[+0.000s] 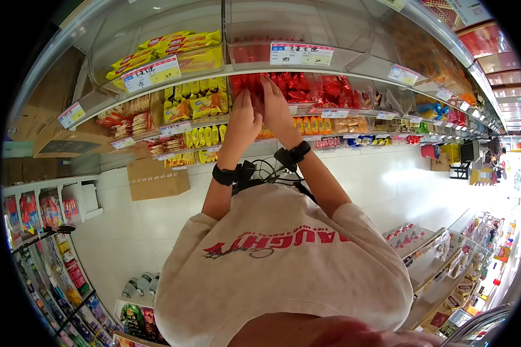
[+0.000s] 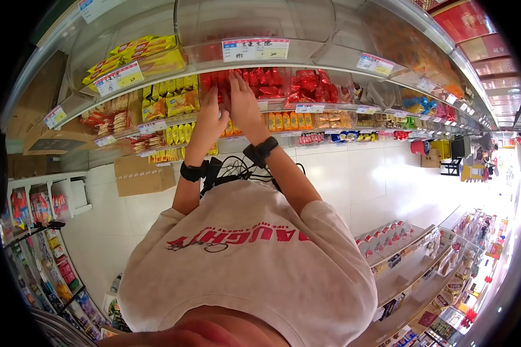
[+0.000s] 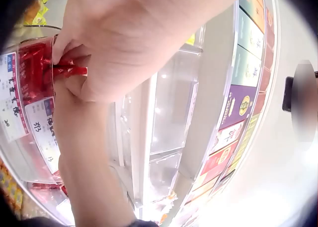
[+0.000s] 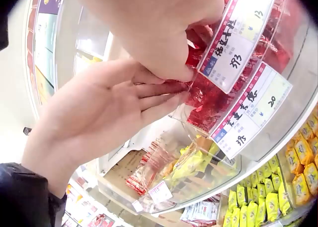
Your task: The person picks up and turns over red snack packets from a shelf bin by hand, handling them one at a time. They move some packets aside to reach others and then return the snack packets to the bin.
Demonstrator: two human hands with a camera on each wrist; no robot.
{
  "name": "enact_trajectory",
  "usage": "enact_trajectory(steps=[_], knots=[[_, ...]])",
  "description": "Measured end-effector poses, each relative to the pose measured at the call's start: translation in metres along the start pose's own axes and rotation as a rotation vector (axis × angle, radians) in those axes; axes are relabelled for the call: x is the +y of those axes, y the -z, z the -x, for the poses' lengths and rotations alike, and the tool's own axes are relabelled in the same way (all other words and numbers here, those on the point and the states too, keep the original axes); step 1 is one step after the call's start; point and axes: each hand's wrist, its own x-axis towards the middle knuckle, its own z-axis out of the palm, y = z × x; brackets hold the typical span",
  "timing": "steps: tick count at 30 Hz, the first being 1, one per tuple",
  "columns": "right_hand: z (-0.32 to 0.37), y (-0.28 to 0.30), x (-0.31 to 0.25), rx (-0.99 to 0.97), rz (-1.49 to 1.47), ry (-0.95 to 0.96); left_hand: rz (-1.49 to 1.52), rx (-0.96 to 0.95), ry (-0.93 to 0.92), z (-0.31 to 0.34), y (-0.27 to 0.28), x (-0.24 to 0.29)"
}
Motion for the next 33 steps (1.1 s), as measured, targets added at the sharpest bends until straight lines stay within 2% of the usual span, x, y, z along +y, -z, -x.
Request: enact_trajectory(steps=[1,2,6,9,10,13,17,18,20,22,25,26,29,30,33], knots=[[0.002,0.002,-0.003,0.046,0.054,0.094,0.004,0.001,0.028,-0.001,-0.005,-0.001],[0.003,0.007,-0.004,0.019,0.133,0.09,0.003,0.004,0.055,-0.005,-0.009,-0.001],[-0.005,0.009,0.004,-0.201,-0.038,-0.038,-0.078,0.101,0.046,-0.017,-0.02,0.004],[-0.007,0.022,0.01,-0.275,-0.273,-0.087,-0.083,0.077,0.136,-0.022,-0.005,0.028],[-0.005,0.021,0.023,-0.238,-0.308,0.043,-0.193,0.303,0.043,-0.024,-0.008,0.035],[0.008,0.05,0.038,-0.177,-0.235,0.188,-0.035,0.349,0.027,-0.035,-0.011,0.074],[0.018,0.127,0.069,-0.349,-0.625,0.06,0.167,0.224,-0.094,-0.046,-0.041,0.111],[0.021,0.15,0.082,-0.397,-0.821,-0.088,0.095,0.286,-0.161,-0.049,-0.052,0.118],[0.022,0.177,0.131,-0.262,-0.634,-0.05,0.107,0.271,-0.128,-0.05,-0.068,0.132],[0.023,0.193,0.18,-0.117,-0.418,-0.225,0.15,0.206,-0.072,-0.051,-0.085,0.142],[0.026,0.189,0.232,-0.007,0.063,-0.23,0.231,0.075,0.008,-0.051,-0.11,0.149],[0.026,0.181,0.243,-0.114,0.068,-0.354,0.24,0.053,0.011,-0.051,-0.118,0.149],[0.032,0.153,0.27,-0.222,0.27,-0.299,0.172,-0.023,0.06,-0.053,-0.128,0.161],[0.03,0.147,0.272,-0.266,0.229,-0.354,0.132,-0.05,0.088,-0.049,-0.127,0.165],[0.032,0.151,0.279,-0.317,0.13,-0.351,0.109,-0.055,0.154,-0.043,-0.123,0.165]])
